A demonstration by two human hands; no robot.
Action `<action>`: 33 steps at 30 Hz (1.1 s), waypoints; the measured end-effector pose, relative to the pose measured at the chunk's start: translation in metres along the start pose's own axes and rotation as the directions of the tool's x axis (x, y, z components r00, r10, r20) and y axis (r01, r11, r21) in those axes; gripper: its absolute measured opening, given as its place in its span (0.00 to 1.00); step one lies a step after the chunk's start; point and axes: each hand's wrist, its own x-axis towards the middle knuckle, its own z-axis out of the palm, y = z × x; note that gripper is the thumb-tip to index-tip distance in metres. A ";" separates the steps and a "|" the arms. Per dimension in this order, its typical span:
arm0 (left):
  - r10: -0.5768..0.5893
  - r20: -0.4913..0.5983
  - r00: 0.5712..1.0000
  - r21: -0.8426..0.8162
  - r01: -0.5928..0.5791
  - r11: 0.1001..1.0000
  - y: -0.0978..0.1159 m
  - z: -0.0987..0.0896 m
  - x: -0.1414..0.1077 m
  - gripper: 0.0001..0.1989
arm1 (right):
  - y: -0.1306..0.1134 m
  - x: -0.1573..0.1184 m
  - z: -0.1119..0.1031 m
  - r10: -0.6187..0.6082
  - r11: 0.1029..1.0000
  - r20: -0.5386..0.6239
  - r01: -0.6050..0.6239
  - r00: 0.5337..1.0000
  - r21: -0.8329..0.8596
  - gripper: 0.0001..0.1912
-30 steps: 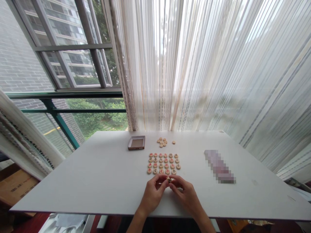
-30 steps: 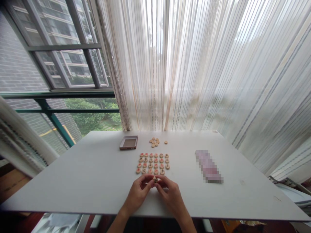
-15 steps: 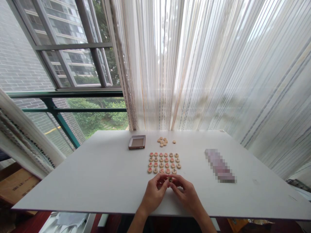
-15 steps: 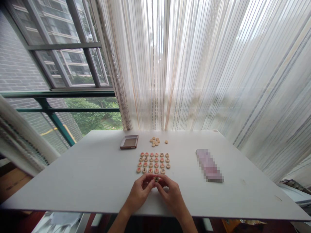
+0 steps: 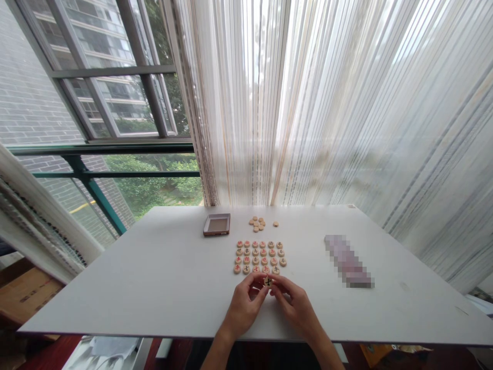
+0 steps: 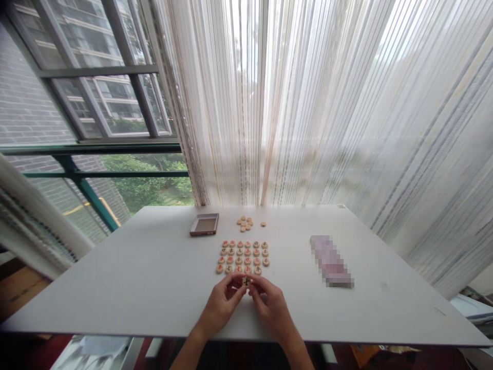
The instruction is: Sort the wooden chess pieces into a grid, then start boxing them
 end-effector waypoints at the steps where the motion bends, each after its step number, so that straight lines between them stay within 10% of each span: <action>1: -0.002 0.002 1.000 -0.003 0.002 1.000 0.000 0.000 0.000 0.13 | -0.001 0.000 0.000 0.002 1.000 -0.002 -0.002 1.000 -0.005 0.17; 33: 0.042 0.080 0.996 0.099 -0.050 0.994 0.012 0.005 -0.005 0.07 | -0.007 0.001 -0.001 0.115 0.992 -0.011 -0.115 0.993 -0.058 0.14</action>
